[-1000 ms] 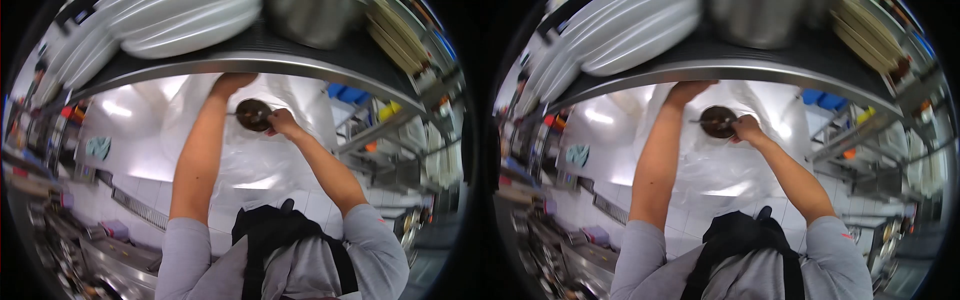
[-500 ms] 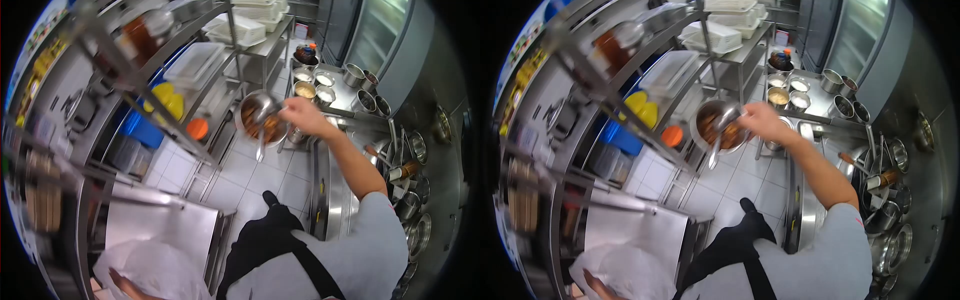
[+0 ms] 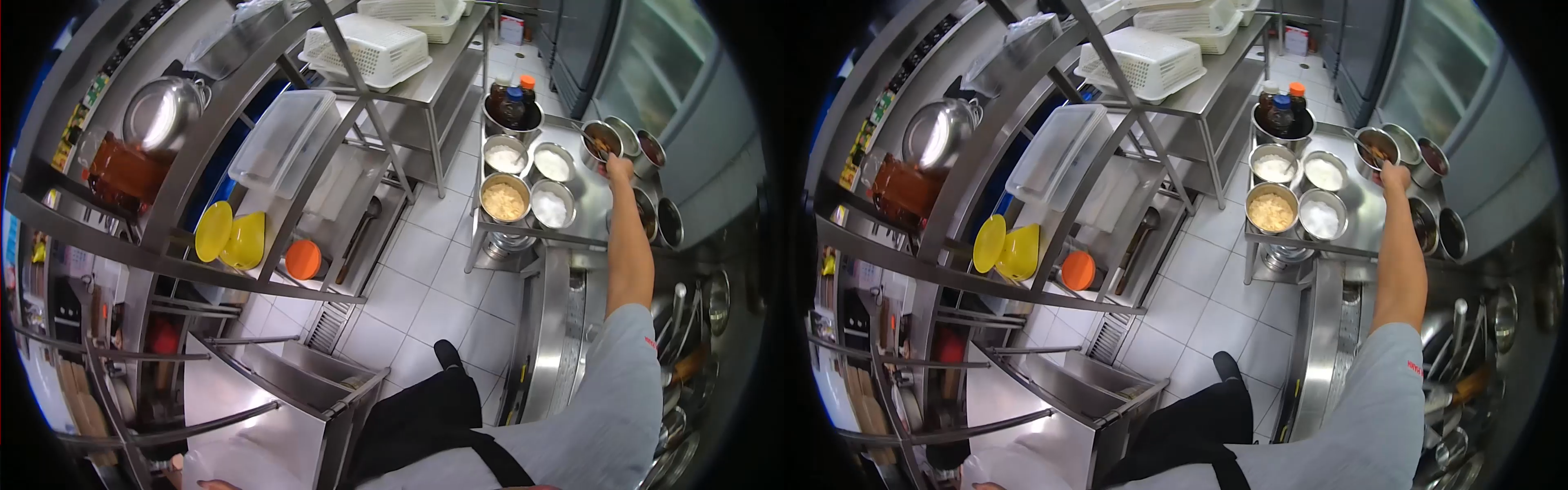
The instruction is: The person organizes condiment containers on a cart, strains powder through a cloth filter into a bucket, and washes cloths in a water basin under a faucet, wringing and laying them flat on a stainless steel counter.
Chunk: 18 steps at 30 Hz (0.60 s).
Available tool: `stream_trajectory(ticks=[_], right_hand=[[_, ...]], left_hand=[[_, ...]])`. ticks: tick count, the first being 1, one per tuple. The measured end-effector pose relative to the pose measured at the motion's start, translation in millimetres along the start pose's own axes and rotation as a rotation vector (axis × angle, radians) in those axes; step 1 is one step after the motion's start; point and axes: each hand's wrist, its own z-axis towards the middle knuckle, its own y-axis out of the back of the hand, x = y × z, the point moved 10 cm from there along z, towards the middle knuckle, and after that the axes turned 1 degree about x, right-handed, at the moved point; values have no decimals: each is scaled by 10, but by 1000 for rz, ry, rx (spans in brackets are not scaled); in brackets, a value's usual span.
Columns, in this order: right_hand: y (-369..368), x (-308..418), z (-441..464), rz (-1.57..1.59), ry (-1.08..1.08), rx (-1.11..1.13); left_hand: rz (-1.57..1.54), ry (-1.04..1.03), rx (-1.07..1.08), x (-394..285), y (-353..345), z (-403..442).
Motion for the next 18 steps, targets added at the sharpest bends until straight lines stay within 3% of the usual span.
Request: stream_trajectory(ticks=[1, 4, 6, 8, 9, 10, 11, 12, 13, 14, 16, 17, 18], right_hand=[[-120, -175, 122, 39, -56, 8], [-533, -498, 355, 81, -109, 123], [-798, -674, 364, 131, -188, 342], [-657, -513, 212, 156, -146, 282], [-554, -542, 630, -92, -64, 223], [-420, -346, 906, -206, 171, 65], [-585, -163, 797, 10, 276, 294], [-697, 225, 240, 241, 324, 551], [-788, 460, -344, 372, 153, 610], [-1060, 885, -1291, 612, 108, 1055], [-1226, 1107, -2829, 673, 74, 1060], [-1325, 1154, -3867, 586, 162, 1280], [-1350, 1173, -5308, 494, 302, 1636]], left_hand=[[70, -35, -19, -44, 86, -11], [-124, 91, -26, -17, 506, -175], [-252, 417, 139, 309, 378, -130], [-559, 706, 204, 597, 169, -144], [-703, 865, 215, 722, 241, -217], [-836, 1034, 204, 903, 282, -319], [-614, 673, 386, 970, 212, -265], [-388, 309, 443, 925, 258, -229], [-831, 495, 333, 1305, 159, -448], [-1099, 700, 317, 1376, 228, -505], [-1065, 753, 338, 1131, 688, -396], [-1044, 826, 345, 1108, 865, -362], [-1030, 812, 397, 1113, 1018, -350]])
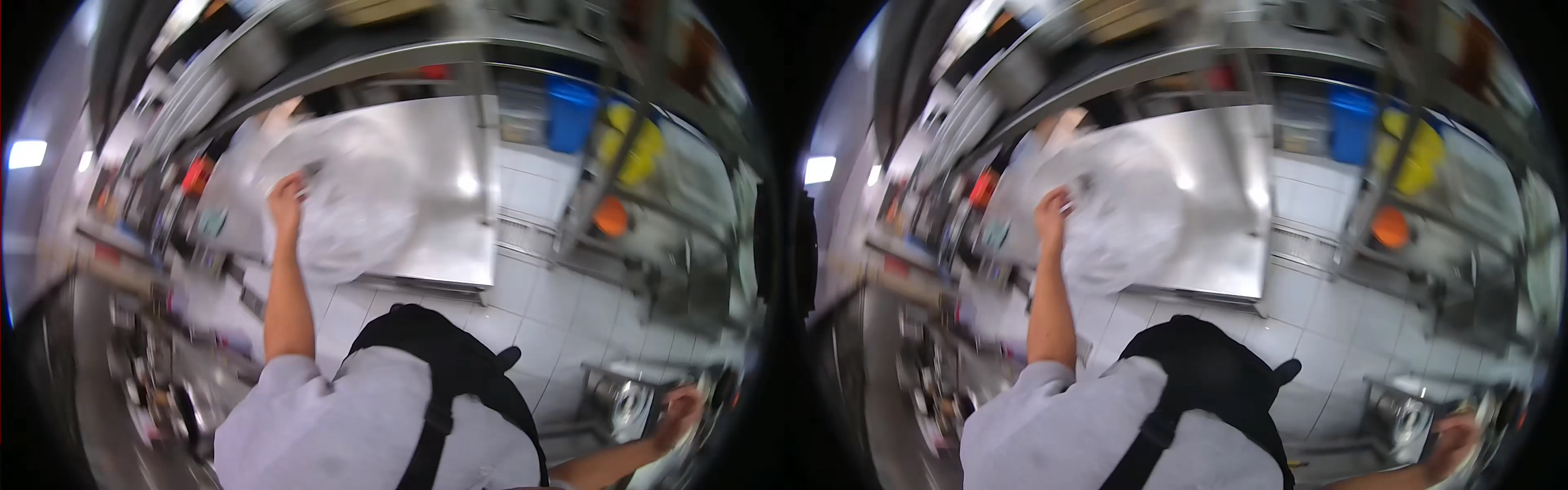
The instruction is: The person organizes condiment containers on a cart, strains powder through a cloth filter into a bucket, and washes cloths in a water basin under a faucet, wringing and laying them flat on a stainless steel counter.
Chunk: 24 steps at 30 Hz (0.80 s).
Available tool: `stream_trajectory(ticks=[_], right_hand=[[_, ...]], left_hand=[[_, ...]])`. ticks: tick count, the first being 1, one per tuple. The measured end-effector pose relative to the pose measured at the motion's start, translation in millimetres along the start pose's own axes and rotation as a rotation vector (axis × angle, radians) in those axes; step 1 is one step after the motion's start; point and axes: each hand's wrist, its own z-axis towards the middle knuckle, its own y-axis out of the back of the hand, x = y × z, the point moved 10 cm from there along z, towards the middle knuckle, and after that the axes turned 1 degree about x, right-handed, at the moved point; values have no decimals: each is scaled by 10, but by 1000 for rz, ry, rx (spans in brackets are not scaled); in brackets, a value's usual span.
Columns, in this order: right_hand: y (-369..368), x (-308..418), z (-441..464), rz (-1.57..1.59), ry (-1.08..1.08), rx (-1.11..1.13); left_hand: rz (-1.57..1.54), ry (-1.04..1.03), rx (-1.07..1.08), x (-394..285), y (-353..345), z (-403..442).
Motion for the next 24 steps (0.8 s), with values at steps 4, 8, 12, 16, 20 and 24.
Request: stream_trajectory(ticks=[4, 8, 12, 16, 20, 24], right_hand=[[-5205, -446, -1092, 158, -199, 1310], [-8129, -1444, -1997, -177, 19, 1435], [-10215, -3185, -1792, -570, 81, 1286], [-11458, -4428, -1195, -975, -99, 1077], [-11984, -4580, -1077, -728, -237, 846], [-11944, -4293, -1066, -536, -242, 792]], left_hand=[[253, 77, 250, 403, 662, 114], [361, 127, 441, 749, 1146, 234], [421, -141, 518, 847, 1309, 279], [240, -18, 619, 961, 1363, 178], [192, -24, 580, 896, 1584, 312], [437, -110, 468, 973, 1811, 671]])
